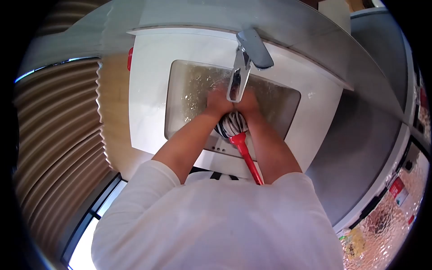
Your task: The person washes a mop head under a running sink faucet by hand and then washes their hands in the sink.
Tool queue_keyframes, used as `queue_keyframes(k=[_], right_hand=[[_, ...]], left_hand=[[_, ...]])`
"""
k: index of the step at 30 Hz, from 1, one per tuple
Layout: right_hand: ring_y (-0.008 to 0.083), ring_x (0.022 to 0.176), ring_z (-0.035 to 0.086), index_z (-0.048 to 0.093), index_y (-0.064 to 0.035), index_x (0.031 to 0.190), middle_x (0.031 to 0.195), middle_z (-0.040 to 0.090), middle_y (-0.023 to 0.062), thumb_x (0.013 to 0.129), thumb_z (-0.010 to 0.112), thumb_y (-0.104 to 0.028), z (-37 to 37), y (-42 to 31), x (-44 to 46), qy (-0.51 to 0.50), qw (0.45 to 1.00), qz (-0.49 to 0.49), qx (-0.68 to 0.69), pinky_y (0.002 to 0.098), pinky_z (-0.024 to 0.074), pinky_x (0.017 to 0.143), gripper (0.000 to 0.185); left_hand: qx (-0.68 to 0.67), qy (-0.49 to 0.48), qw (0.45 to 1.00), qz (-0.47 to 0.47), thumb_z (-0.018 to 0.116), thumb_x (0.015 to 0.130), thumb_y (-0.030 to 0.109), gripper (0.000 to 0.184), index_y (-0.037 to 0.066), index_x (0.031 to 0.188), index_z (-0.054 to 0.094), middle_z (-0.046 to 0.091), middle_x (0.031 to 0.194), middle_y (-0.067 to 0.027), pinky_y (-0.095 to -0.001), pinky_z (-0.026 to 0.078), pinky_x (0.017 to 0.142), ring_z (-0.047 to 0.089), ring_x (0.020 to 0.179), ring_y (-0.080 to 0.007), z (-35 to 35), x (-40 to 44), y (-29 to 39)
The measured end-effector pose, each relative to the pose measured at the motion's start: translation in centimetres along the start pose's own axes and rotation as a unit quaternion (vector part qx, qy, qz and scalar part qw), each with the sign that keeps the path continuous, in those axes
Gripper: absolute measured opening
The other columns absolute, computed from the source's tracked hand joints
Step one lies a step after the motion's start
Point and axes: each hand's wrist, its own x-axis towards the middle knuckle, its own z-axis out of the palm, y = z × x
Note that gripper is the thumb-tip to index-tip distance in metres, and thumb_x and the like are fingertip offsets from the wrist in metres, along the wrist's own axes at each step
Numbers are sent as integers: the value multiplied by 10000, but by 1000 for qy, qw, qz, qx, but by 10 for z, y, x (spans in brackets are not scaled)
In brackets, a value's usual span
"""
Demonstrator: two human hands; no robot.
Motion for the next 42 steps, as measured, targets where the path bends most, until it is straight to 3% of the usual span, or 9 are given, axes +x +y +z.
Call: queue_keyframes(k=[5, 8, 11, 15, 17, 18, 21, 28, 42], right_hand=[[413, 804, 706, 716, -68, 911, 893, 719, 201, 847, 646, -303, 6, 30, 17, 7, 976, -87, -200, 554, 566, 724, 253], [436, 859, 700, 700, -68, 1008, 935, 715, 220, 841, 663, -308, 10, 50, 21, 32, 994, -42, -98, 534, 571, 788, 294], [468, 982, 678, 653, -57, 1211, 1045, 702, 260, 857, 667, -326, -8, 7, 21, 4, 988, 101, -113, 503, 562, 896, 444], [436, 1191, 610, 536, -52, 1383, 1237, 643, 277, 942, 626, -296, -7, 38, 6, 33, 998, 57, -17, 455, 492, 1035, 512], [386, 1326, 529, 480, -57, 1451, 1371, 572, 269, 1007, 571, -246, -16, 34, -17, 93, 977, -15, 190, 421, 424, 1096, 491], [330, 1302, 562, 482, -56, 1450, 1356, 601, 228, 1025, 534, -152, -28, 22, -35, 133, 988, -19, 74, 394, 438, 1071, 439], [326, 1222, 623, 571, -40, 1372, 1281, 659, 208, 1013, 560, -212, -56, -9, -87, 103, 986, 51, 122, 383, 476, 1021, 398], [373, 953, 712, 696, -34, 1168, 1080, 720, 222, 898, 685, -373, -74, -79, -190, -60, 983, 173, -3, 418, 547, 865, 433], [430, 912, 688, 710, -29, 1023, 927, 717, 241, 780, 720, -356, -48, -127, -207, 138, 944, 237, -183, 492, 545, 805, 408]], left_hand=[[10, -109, 993, 33, 686, 798, 289, 336, 105, 1077, 725, 692, 1193, -171, -475, 537, 934, 648, 1140, -343, -6, 25, -3], [-1, -29, 998, 48, 724, 777, 265, 252, 101, 968, 742, 700, 1149, -164, -466, 543, 943, 658, 1127, -325, -18, 26, 4], [25, -96, 994, 41, 776, 714, 434, 533, 97, 1120, 701, 689, 1126, -187, -487, 538, 960, 671, 1091, -374, -25, 30, 4], [22, -63, 998, 0, 827, 685, 452, 754, 198, 1348, 573, 613, 1276, -188, -493, 509, 1006, 606, 1197, -383, -6, 30, -10], [-59, -14, 996, 63, 801, 746, 445, 744, 150, 1368, 518, 542, 1373, -214, -531, 502, 1001, 573, 1245, -415, 8, 31, -22], [-76, -12, 997, 19, 791, 750, 488, 782, 192, 1413, 501, 536, 1383, -208, -526, 469, 1042, 541, 1277, -419, -14, 12, -10], [-131, 43, 990, -17, 779, 764, 503, 799, 231, 1454, 481, 532, 1402, -202, -517, 423, 1093, 517, 1309, -402, -26, -8, -12], [-321, 153, 934, 26, 746, 836, 214, 596, 13, 1361, 544, 576, 1369, -227, -426, 427, 1099, 540, 1286, -397, -15, -59, -57], [-365, 43, 929, -38, 700, 852, 250, 444, -25, 1196, 650, 692, 1164, -229, -422, 502, 990, 655, 1123, -359, 14, -102, -138]])
